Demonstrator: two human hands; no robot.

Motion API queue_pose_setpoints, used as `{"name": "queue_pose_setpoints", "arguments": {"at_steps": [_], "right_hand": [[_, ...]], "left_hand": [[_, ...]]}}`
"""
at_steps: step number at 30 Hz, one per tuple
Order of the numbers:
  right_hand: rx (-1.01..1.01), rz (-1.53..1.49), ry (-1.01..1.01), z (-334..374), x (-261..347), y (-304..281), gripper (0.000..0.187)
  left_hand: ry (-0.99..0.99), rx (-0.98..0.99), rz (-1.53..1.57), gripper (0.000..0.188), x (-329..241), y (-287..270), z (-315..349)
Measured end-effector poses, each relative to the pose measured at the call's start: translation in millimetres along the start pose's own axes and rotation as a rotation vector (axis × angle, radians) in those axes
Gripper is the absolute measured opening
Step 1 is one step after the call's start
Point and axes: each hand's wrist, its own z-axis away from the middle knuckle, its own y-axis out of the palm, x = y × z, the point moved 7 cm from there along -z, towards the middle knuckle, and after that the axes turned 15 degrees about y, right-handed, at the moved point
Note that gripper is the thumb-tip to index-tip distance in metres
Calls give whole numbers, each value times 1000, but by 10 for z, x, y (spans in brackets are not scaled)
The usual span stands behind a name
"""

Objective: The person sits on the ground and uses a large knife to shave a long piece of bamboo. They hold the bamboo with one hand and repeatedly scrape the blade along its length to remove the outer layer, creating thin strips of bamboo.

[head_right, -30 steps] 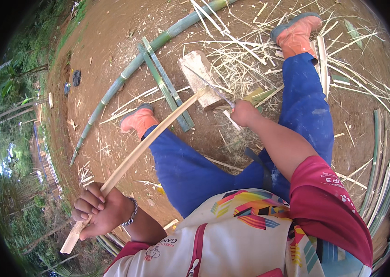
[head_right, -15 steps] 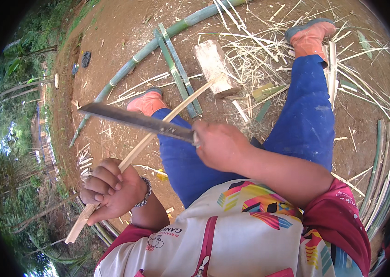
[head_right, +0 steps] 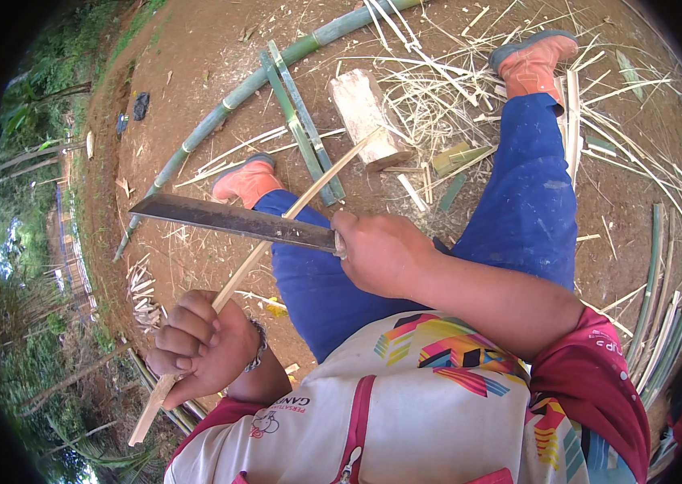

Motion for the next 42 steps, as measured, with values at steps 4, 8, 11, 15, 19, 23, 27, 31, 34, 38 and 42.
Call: {"name": "queue_pose_setpoints", "arguments": {"at_steps": [4,8,11,15,19,23,27,31,34,38,42], "right_hand": [[1,4,23,-101,-89,46,23],[7,29,48,-226,-275,83,24],[11,37,37,-293,-314,78,24],[16,18,72,-380,-397,98,35],[-19,44,70,-463,-538,117,35],[15,57,93,-535,-634,118,35],[-6,34,135,-660,-872,143,33],[32,64,268,-798,-1245,128,32],[46,108,352,-919,-1601,216,31],[60,93,428,-967,-1693,191,29],[100,69,400,-880,-1521,204,27]], "left_hand": [[9,-53,-8,56,8,-42,4],[-10,-88,12,57,26,-91,-5],[40,-117,-66,56,19,-144,-26],[11,-121,-67,55,52,-187,-56],[0,-119,-76,53,57,-237,-78],[1,-123,-86,52,96,-250,-103],[-7,-138,-96,53,116,-279,-112],[-15,-135,-105,53,149,-257,-165],[-15,-139,-93,54,192,-266,-176],[-26,-123,-110,55,216,-280,-215],[-20,-149,-83,59,226,-309,-214]]}}
